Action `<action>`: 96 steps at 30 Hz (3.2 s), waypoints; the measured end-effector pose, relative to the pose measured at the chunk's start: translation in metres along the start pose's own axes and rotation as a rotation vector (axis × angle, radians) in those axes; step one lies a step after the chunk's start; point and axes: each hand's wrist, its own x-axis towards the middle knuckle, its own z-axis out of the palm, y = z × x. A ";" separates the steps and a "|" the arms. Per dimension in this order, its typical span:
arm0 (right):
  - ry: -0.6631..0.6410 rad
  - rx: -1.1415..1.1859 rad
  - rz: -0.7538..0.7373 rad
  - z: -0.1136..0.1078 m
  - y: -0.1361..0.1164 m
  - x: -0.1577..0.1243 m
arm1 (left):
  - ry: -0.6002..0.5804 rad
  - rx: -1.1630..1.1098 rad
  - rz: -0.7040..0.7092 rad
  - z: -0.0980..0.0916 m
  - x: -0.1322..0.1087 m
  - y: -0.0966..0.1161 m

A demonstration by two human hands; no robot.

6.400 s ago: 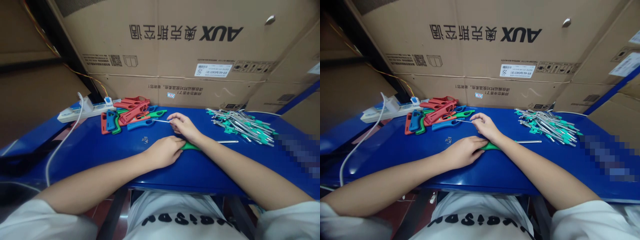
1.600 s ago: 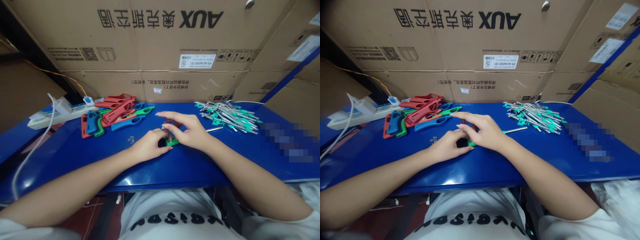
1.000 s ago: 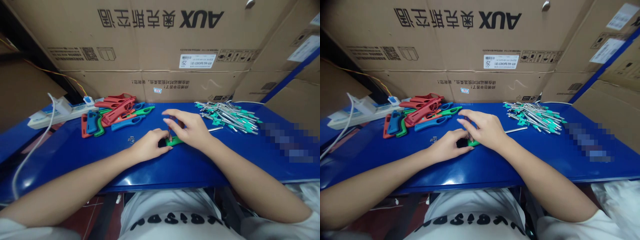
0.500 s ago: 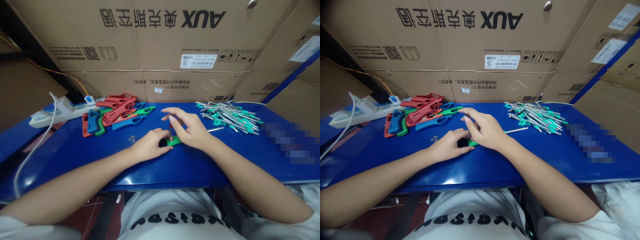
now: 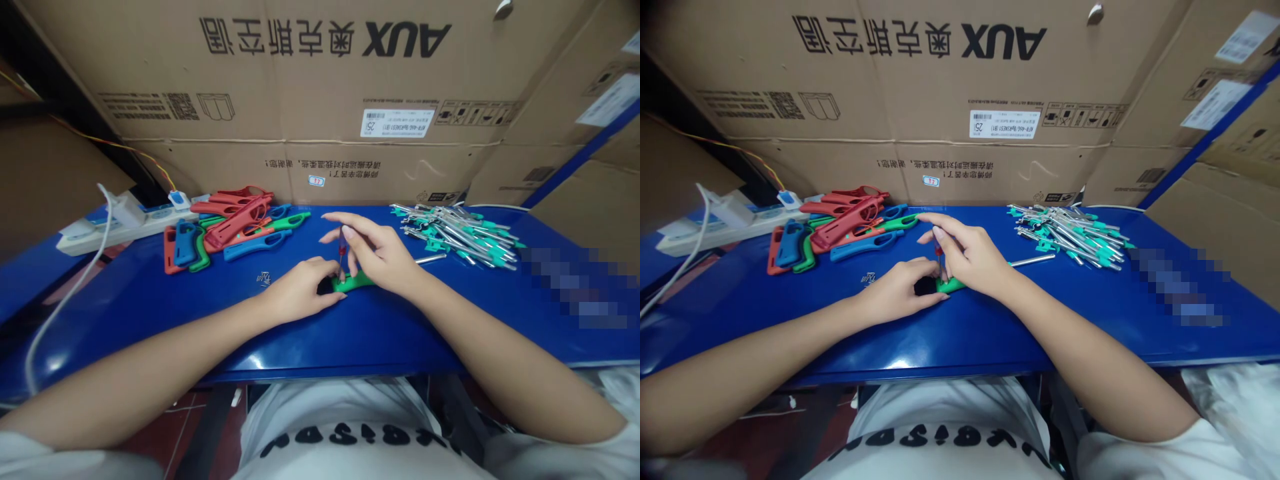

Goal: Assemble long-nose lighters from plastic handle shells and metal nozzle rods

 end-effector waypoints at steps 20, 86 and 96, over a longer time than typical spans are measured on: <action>0.205 -0.379 -0.166 -0.005 0.000 0.000 | -0.009 0.010 0.041 -0.001 0.000 0.000; 0.020 -0.042 -0.192 0.000 -0.001 0.001 | 0.056 -0.028 0.001 0.005 0.001 0.003; 0.147 -0.265 -0.284 -0.006 0.008 0.002 | 0.076 -0.033 -0.029 0.007 0.001 0.006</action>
